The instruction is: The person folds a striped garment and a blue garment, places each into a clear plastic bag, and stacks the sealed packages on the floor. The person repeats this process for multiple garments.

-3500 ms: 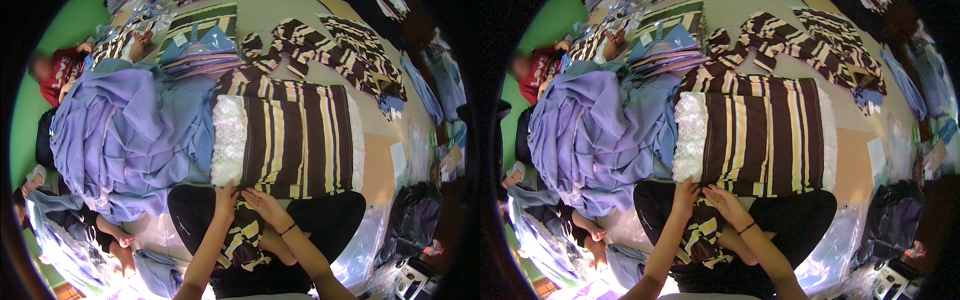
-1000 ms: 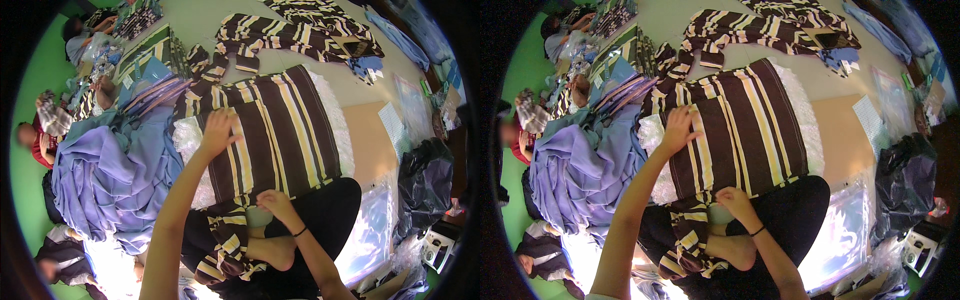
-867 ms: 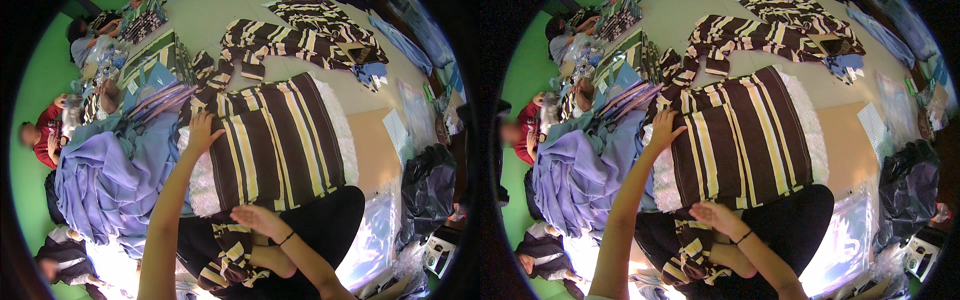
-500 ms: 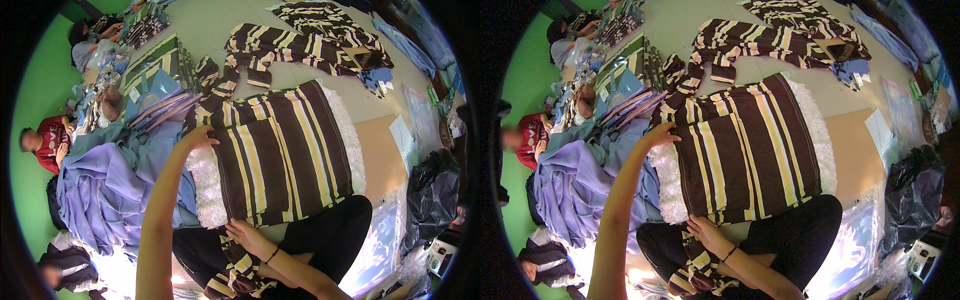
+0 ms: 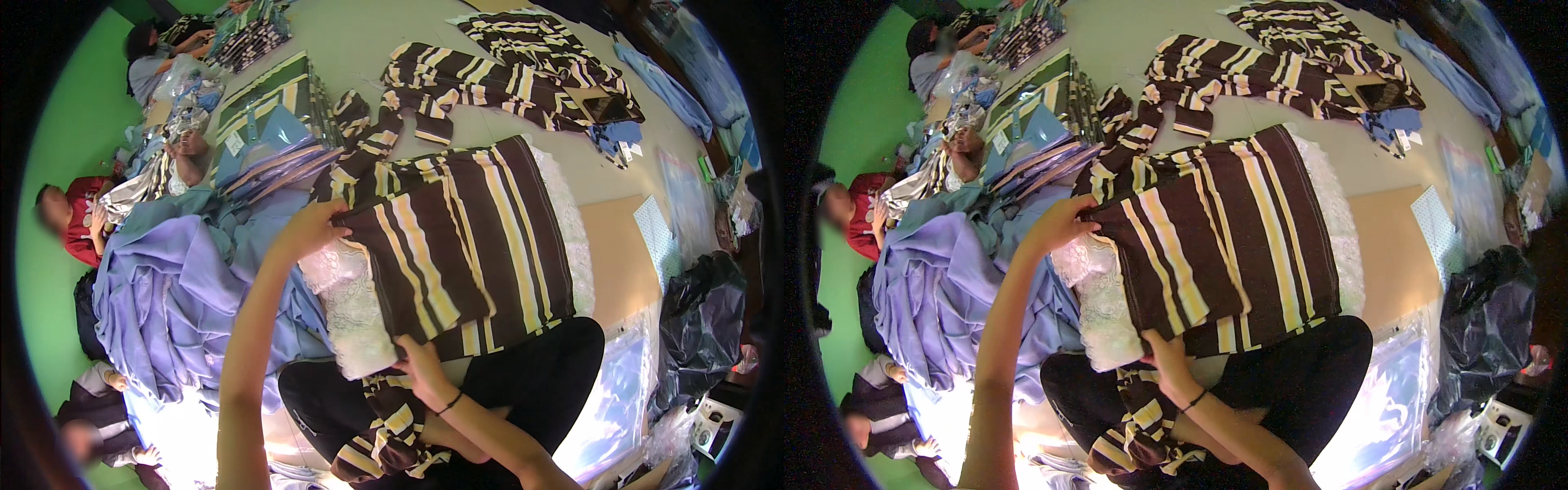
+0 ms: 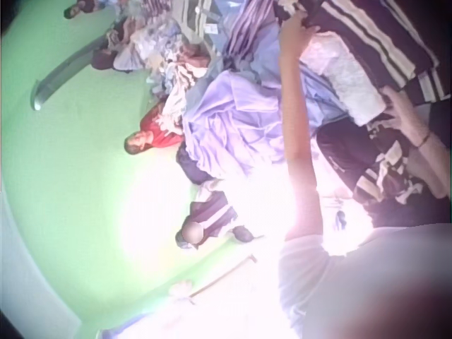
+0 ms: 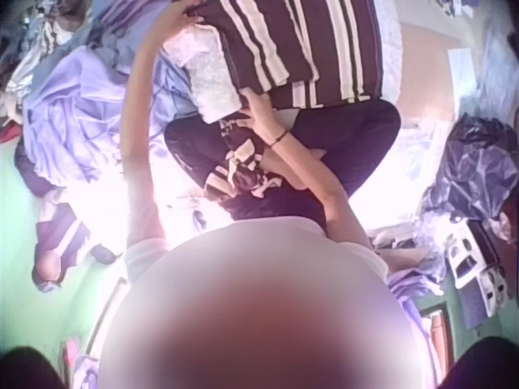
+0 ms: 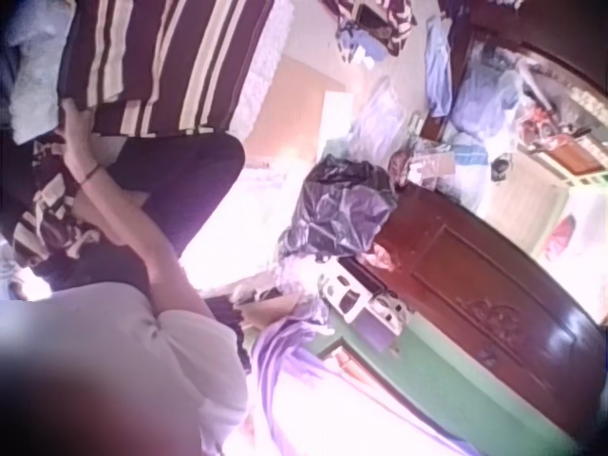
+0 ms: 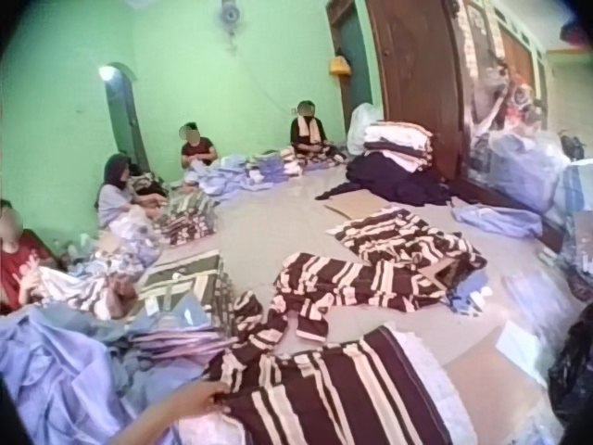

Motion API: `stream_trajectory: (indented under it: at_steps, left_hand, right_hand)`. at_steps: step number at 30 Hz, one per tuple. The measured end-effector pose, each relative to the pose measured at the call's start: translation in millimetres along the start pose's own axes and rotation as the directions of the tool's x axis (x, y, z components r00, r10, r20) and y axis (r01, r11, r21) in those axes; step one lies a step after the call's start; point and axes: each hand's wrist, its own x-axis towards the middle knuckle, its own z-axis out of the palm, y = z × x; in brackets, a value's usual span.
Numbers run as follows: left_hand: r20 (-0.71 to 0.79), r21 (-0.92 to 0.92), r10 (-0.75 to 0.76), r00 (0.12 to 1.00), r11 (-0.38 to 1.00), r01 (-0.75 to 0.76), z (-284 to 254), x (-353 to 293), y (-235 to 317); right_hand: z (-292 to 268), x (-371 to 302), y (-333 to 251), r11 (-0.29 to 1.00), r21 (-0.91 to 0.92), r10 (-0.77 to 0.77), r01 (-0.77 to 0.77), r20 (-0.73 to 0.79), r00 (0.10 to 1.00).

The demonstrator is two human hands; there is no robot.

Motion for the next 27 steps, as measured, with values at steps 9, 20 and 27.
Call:
stream_trajectory:
  at_steps: [9, 20, 27]
  left_hand:
    - [-0.580, 0.030, -0.109, 0.808, 0.988, 0.154, 58.9, -63.6, 108.8]
    - [-0.493, 0.147, 0.008, 0.870, 0.986, 0.075, 178.0, -65.6, 171.0]
    - [-0.146, -0.103, -0.114, 0.983, 0.990, 0.099, 145.9, -63.2, 151.9]
  right_hand:
    - [-40.7, 42.8, -54.0, 0.966, 0.240, -0.160, 0.097, 0.256, 0.953]
    - [-68.6, 54.2, -46.4, 0.949, 0.313, -0.099, -0.024, 0.372, 0.923]
    - [-67.6, 56.5, -42.1, 0.965, 0.240, -0.170, 0.102, 0.285, 0.943]
